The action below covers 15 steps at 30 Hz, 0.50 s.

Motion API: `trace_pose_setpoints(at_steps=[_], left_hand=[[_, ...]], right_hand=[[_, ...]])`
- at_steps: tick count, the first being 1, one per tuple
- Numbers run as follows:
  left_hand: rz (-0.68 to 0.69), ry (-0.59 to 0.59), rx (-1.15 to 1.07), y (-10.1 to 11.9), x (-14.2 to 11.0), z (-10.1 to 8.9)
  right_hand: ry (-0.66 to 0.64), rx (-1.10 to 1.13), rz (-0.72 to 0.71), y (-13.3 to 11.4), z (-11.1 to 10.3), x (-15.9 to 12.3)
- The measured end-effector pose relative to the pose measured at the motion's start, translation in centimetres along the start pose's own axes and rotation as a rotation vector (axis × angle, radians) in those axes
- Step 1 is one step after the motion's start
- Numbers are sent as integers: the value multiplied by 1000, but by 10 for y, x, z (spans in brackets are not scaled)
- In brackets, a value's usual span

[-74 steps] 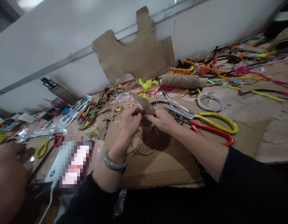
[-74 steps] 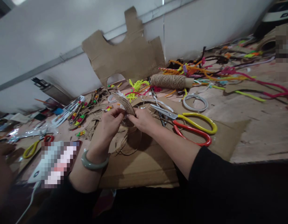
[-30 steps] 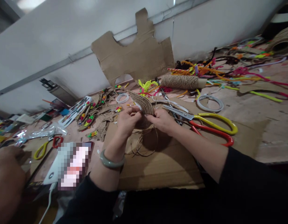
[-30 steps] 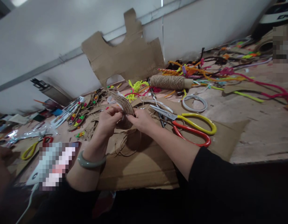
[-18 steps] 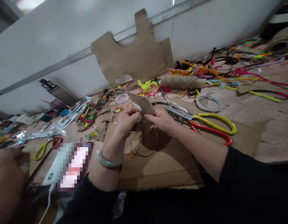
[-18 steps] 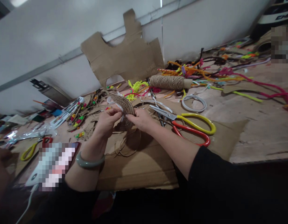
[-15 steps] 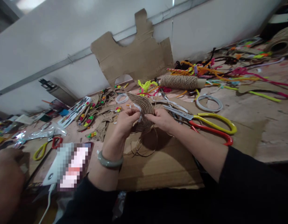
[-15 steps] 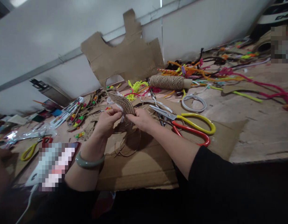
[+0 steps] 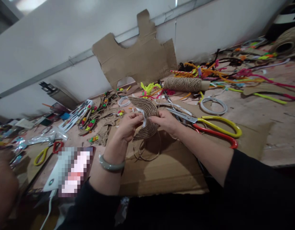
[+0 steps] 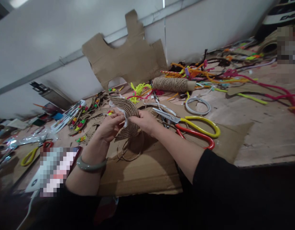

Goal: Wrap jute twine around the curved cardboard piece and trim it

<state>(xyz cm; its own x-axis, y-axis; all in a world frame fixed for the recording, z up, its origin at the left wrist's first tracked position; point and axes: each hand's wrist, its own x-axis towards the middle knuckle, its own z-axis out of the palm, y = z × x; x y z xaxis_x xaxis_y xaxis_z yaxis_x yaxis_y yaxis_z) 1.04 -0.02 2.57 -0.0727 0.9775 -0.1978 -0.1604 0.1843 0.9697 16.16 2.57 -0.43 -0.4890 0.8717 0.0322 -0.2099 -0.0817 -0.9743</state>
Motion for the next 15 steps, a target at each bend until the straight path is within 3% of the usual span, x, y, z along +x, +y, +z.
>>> trace_pose_setpoints(at_steps=[4, 15], left_hand=[[-1, -74, -41, -3, 2, -4], [21, -69, 30, -3, -4, 7]], right_hand=[[31, 31, 3, -2, 1, -1], [114, -160, -28, 4, -3, 1]])
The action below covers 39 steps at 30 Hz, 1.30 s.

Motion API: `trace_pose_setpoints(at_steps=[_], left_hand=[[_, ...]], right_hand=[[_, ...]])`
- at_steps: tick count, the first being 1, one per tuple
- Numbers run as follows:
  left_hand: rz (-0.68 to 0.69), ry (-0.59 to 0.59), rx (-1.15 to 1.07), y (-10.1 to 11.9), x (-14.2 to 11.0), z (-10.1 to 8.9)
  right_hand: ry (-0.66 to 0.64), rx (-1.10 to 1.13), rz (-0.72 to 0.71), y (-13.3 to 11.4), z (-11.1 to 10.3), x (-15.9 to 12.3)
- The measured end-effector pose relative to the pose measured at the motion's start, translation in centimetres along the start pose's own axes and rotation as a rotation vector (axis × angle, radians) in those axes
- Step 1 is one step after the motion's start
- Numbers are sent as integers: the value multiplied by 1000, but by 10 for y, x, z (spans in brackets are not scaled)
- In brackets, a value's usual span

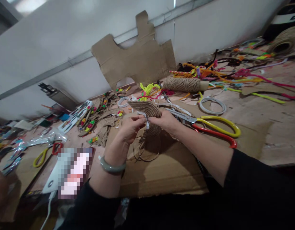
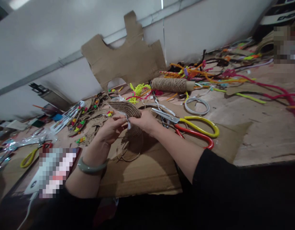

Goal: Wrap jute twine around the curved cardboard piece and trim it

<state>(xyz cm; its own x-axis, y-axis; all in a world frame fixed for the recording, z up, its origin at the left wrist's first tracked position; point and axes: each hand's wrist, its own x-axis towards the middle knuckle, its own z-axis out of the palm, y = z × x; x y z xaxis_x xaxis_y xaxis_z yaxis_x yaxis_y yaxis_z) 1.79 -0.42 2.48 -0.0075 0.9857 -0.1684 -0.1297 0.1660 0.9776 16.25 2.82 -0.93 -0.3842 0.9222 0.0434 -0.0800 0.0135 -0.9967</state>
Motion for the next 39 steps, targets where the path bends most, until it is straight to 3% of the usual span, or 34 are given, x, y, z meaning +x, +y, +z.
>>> trace_pose_setpoints(at_steps=[7, 13, 17, 21, 30, 39], left_hand=[[-34, 53, -13, 0, -1, 2], [207, 200, 183, -9, 3, 2], [269, 287, 406, -15, 4, -1], [327, 276, 450, -16, 3, -1], [256, 206, 178, -4, -3, 8], [295, 263, 425, -12, 1, 4]], right_hand=[[114, -66, 5, -4, 1, 1], [149, -295, -35, -4, 0, 2], [152, -458, -101, -7, 0, -1], [171, -485, -96, -9, 1, -3], [159, -207, -7, -1, -1, 1], [113, -369, -44, -3, -1, -1]])
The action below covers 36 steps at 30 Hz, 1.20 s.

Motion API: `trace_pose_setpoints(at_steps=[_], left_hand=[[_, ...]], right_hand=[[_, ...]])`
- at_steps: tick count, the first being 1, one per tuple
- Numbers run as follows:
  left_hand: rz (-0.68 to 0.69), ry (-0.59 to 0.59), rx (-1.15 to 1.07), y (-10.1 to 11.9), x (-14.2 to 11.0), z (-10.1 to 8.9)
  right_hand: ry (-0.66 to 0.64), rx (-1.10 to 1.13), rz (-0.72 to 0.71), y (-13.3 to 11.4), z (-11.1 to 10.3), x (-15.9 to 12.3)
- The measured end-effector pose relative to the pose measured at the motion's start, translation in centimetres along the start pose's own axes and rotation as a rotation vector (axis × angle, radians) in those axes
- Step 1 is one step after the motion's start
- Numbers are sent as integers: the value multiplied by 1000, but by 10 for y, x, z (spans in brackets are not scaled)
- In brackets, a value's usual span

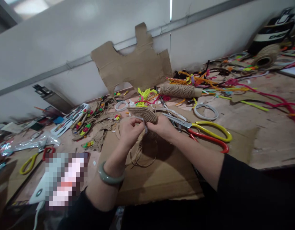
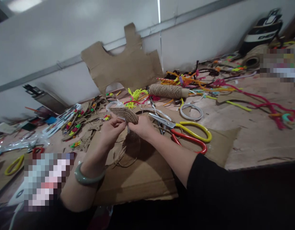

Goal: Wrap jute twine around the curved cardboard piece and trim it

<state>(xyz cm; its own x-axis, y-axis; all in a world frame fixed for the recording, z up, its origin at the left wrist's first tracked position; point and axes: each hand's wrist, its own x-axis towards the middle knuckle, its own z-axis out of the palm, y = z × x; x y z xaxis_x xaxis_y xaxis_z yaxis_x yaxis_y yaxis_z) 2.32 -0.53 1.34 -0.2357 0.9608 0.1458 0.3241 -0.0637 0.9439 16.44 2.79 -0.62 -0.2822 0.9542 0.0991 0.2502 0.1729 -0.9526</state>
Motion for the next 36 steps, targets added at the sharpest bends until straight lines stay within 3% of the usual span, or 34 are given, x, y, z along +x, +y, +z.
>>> trace_pose_setpoints(at_steps=[7, 17, 25, 29, 36], left_hand=[[-82, -4, -153, 13, -3, 1], [-101, -50, -277, 10, -4, -3], [-64, -71, -374, 11, -7, -4], [-80, -14, -456, 8, -3, -6], [-117, 167, -522, 4, 11, -14]], right_hand=[[14, 231, 80, 2, 4, 0], [21, 451, 96, -5, -1, 0], [174, 434, 110, -1, -7, 5], [187, 460, 99, 4, -6, 8], [81, 587, 67, 4, -6, 7]])
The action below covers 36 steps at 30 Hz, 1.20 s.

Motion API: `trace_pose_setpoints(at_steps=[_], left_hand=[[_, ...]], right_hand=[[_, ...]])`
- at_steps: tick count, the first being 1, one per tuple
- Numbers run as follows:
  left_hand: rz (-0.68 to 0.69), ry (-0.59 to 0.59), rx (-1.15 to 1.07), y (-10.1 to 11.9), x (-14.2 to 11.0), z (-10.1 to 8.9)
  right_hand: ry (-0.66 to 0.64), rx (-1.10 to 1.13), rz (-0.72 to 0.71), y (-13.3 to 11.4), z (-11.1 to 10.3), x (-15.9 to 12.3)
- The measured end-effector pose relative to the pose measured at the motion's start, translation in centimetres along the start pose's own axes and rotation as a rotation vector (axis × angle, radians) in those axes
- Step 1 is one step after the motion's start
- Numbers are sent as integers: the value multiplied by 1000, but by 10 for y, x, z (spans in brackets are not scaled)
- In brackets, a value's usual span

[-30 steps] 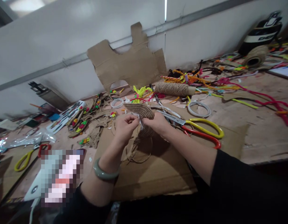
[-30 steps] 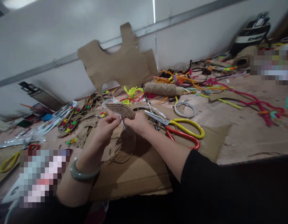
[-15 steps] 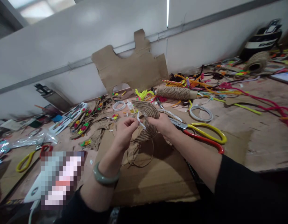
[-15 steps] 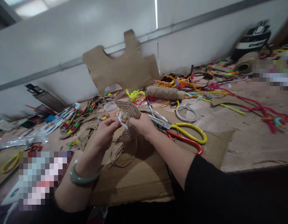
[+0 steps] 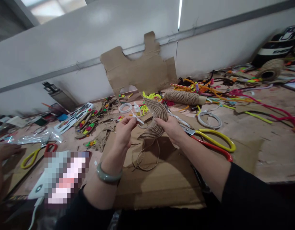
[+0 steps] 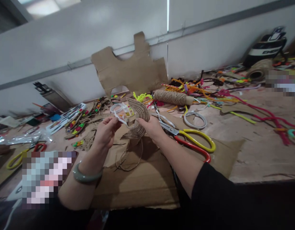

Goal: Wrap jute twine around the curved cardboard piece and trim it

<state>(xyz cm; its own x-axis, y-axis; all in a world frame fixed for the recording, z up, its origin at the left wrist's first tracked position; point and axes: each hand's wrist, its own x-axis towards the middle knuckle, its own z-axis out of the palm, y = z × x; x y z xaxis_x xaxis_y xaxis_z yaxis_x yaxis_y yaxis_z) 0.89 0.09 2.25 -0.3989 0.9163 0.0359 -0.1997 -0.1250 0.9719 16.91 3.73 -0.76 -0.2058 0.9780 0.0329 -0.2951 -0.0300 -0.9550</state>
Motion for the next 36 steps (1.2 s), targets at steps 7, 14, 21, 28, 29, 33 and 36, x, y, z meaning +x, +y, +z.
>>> trace_pose_setpoints(at_steps=[7, 14, 21, 28, 29, 33, 36], left_hand=[[-16, -51, 323, -9, 5, -6], [37, -191, 338, -7, -2, -3], [183, -115, 180, -8, -7, -1], [164, -141, 102, -10, -11, 2], [143, -150, 86, -9, -11, 3], [96, -171, 47, -7, -12, 6], [89, -164, 50, -6, -12, 6]], right_hand=[[-5, 76, -22, -5, 2, -1], [-85, 141, -1, -6, 3, -5], [-146, 115, 31, -7, 4, -7], [-187, 82, 44, -1, 4, -7], [-191, 75, 39, -1, 4, -8], [-191, 53, 22, -2, 5, -9], [-188, 25, 23, -4, 6, -10]])
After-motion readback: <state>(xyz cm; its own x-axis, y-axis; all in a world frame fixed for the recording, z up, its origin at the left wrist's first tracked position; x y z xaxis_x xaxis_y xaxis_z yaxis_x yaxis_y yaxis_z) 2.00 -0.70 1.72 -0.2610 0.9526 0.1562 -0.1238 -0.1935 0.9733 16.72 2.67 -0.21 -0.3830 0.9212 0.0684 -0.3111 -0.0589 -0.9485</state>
